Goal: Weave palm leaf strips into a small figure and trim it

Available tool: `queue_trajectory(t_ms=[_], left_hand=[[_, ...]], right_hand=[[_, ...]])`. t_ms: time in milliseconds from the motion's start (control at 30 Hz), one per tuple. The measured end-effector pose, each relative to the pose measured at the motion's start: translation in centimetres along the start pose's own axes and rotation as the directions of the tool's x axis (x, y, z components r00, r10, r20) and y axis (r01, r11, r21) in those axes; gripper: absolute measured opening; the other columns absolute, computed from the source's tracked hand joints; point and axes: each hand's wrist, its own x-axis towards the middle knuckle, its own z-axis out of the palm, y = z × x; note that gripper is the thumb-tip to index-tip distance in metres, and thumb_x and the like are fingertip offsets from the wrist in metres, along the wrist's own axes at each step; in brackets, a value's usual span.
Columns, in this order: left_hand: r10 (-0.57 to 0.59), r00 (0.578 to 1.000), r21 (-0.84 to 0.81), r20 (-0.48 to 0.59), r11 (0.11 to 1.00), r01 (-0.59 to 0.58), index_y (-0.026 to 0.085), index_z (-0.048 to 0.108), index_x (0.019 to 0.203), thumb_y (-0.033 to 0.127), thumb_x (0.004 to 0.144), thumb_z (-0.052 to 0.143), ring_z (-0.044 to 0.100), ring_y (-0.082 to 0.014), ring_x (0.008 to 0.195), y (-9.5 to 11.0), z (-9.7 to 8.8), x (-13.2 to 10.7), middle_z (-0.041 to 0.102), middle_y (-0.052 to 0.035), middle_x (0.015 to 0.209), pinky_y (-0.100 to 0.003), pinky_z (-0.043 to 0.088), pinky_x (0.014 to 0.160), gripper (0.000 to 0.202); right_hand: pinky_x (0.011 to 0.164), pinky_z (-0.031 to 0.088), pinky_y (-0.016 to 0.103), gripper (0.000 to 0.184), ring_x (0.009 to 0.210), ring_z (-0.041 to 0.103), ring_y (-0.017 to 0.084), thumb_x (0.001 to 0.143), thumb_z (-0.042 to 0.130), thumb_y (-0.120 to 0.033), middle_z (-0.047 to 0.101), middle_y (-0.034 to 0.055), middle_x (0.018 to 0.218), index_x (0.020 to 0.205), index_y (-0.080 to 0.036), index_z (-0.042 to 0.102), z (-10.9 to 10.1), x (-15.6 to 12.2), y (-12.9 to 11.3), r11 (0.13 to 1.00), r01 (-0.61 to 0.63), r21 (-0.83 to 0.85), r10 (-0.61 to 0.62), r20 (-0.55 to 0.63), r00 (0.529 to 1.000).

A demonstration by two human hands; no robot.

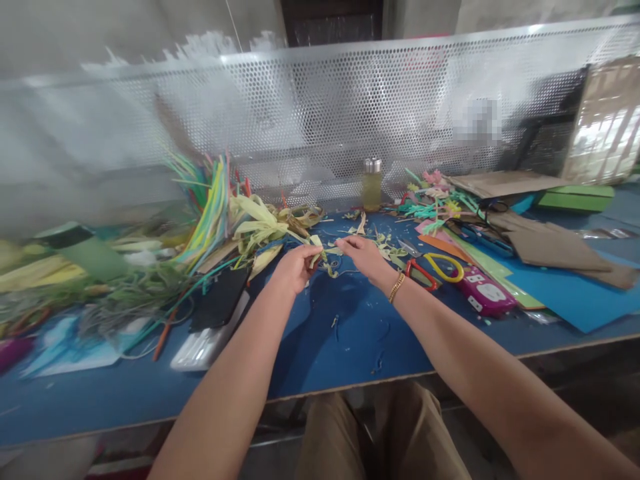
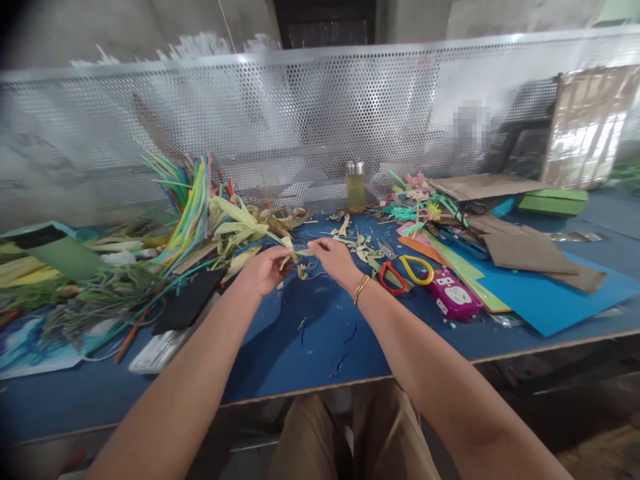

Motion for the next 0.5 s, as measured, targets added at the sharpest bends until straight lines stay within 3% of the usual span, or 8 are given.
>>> queue_trajectory(t_ms=[133,300,500], left_hand=[[-0.009,0.999,0.033,0.031,0.999,0.008,0.017,0.058,0.06,0.012,0.048,0.076,0.053,-0.0092,0.058,-0.5,0.2,0.0,0.058,0.0033,0.059,-0.022,0.04,0.055,0.022],[-0.013,0.999,-0.046,0.053,0.999,0.016,0.018,0.057,0.059,0.012,0.051,0.075,0.052,-0.0101,0.056,-0.1,0.3,-0.2,0.057,0.0028,0.058,-0.024,0.041,0.054,0.022],[0.013,1.0,-0.163,0.008,0.987,-0.012,0.019,0.054,0.063,0.01,0.056,0.074,0.054,-0.0097,0.057,0.8,0.1,-0.3,0.057,0.004,0.06,-0.023,0.042,0.054,0.023]], right_hand=[[0.071,0.043,0.025,0.032,0.077,0.057,0.013,0.07,0.071,-0.043,0.068,0.0031,0.088,0.089,-0.017,0.067,0.5,-0.6,-0.6,0.996,-0.06,0.063,0.053,0.104,0.993],[0.065,0.044,0.026,0.029,0.064,0.056,0.011,0.064,0.076,-0.04,0.065,0.0022,0.068,0.069,-0.014,0.064,0.8,-1.1,-0.7,0.953,-0.201,0.227,0.123,0.317,0.94],[0.065,0.044,0.024,0.022,0.061,0.054,0.009,0.061,0.078,-0.028,0.064,-0.0009,0.066,0.073,-0.015,0.066,0.4,-0.7,-0.6,0.937,-0.222,0.271,0.119,0.35,0.929]])
